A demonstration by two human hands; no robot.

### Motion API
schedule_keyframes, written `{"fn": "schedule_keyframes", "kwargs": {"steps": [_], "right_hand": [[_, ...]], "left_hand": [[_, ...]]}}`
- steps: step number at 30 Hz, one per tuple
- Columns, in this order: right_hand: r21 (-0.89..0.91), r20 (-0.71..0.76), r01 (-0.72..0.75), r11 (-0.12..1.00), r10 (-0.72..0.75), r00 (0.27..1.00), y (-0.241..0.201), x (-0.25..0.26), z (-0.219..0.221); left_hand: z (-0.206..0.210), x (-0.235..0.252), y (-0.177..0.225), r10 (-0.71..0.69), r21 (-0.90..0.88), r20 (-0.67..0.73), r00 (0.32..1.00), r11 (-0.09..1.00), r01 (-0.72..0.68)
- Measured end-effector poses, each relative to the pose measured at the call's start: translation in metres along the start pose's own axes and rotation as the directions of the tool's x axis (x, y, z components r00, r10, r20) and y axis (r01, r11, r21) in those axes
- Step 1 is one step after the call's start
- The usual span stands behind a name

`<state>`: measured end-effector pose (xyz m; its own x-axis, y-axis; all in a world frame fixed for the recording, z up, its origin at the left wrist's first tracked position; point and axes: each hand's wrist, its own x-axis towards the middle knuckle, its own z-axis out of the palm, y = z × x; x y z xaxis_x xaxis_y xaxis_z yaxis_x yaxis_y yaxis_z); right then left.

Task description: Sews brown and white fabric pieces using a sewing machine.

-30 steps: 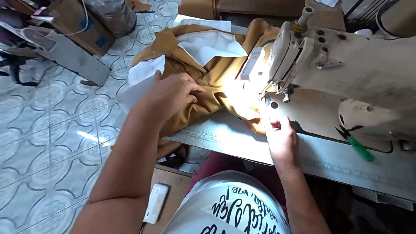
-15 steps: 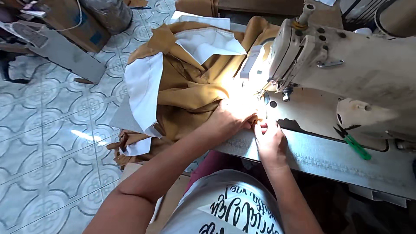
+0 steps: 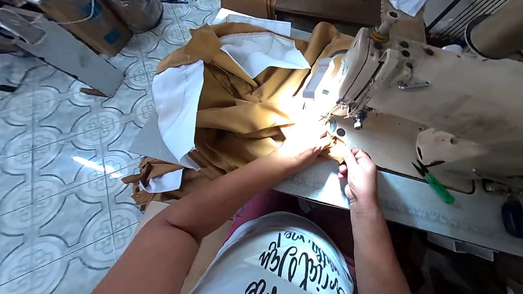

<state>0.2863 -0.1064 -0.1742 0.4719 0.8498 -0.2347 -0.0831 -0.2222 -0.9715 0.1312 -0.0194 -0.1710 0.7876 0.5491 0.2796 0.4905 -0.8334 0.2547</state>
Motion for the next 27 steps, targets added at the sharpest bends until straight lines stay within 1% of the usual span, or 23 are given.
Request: {"fn": "schedule_keyframes", "kwargs": {"steps": [1, 3, 5, 7, 9, 10, 12, 14, 15, 17, 19, 20, 23, 27], "right_hand": [[0.011, -0.001, -0.006, 1.0, 0.006, 1.0, 0.0, 0.0, 0.0], [0.029, -0.001, -0.023, 0.999, 0.023, 1.0, -0.001, 0.0, -0.001], [0.042, 0.018, -0.036, 0.998, 0.035, 0.999, -0.002, 0.0, -0.002], [0.043, 0.037, -0.033, 0.999, 0.031, 0.999, -0.002, 0.0, -0.002], [0.031, 0.051, -0.022, 0.999, 0.02, 0.998, -0.001, 0.0, -0.002], [0.018, 0.057, -0.013, 1.0, 0.012, 0.998, 0.0, 0.0, -0.002], [-0.025, 0.066, 0.025, 0.999, -0.024, 0.998, 0.003, -0.002, -0.003], [-0.158, 0.08, 0.113, 0.981, -0.101, 0.992, 0.006, -0.007, -0.002], [-0.258, 0.094, 0.195, 0.946, -0.176, 0.98, 0.009, -0.011, -0.001], [-0.464, 0.143, 0.355, 0.812, -0.327, 0.934, 0.015, -0.017, 0.002], [-0.618, 0.205, 0.417, 0.667, -0.375, 0.904, 0.012, -0.019, 0.003], [-0.651, 0.219, 0.428, 0.627, -0.385, 0.897, 0.008, -0.017, 0.003], [-0.69, 0.207, 0.432, 0.58, -0.414, 0.886, -0.003, -0.002, 0.01], [-0.729, 0.183, 0.372, 0.575, -0.361, 0.915, -0.011, 0.017, 0.033]], "left_hand": [[0.002, -0.001, -0.004, 0.035, -0.026, -0.024, 0.999, 0.999, -0.036], [0.002, -0.001, -0.006, 0.031, -0.025, -0.028, 0.999, 0.999, -0.032], [0.002, -0.002, -0.006, 0.0, 0.02, -0.036, 0.999, 1.0, 0.001], [0.004, -0.002, -0.009, -0.003, 0.08, -0.04, 0.999, 0.997, 0.006], [0.005, -0.001, -0.014, 0.015, 0.066, -0.05, 0.999, 0.998, -0.011], [0.003, 0.0, -0.015, 0.018, 0.031, -0.038, 0.999, 0.999, -0.017], [-0.006, -0.002, -0.014, 0.022, -0.014, 0.029, 0.999, 1.0, -0.022], [-0.013, -0.01, -0.009, 0.093, 0.035, 0.024, 0.995, 0.995, -0.094], [-0.015, -0.016, -0.006, 0.129, 0.089, 0.018, 0.992, 0.988, -0.13], [-0.015, -0.025, -0.002, 0.17, 0.174, 0.005, 0.985, 0.97, -0.169], [-0.012, -0.032, -0.002, 0.163, 0.192, -0.003, 0.987, 0.968, -0.159], [-0.01, -0.034, -0.003, 0.162, 0.184, -0.021, 0.986, 0.97, -0.156], [0.0, -0.038, -0.006, 0.172, 0.183, -0.094, 0.981, 0.971, -0.153], [0.009, -0.042, -0.005, 0.174, 0.206, -0.157, 0.972, 0.968, -0.14]]}}
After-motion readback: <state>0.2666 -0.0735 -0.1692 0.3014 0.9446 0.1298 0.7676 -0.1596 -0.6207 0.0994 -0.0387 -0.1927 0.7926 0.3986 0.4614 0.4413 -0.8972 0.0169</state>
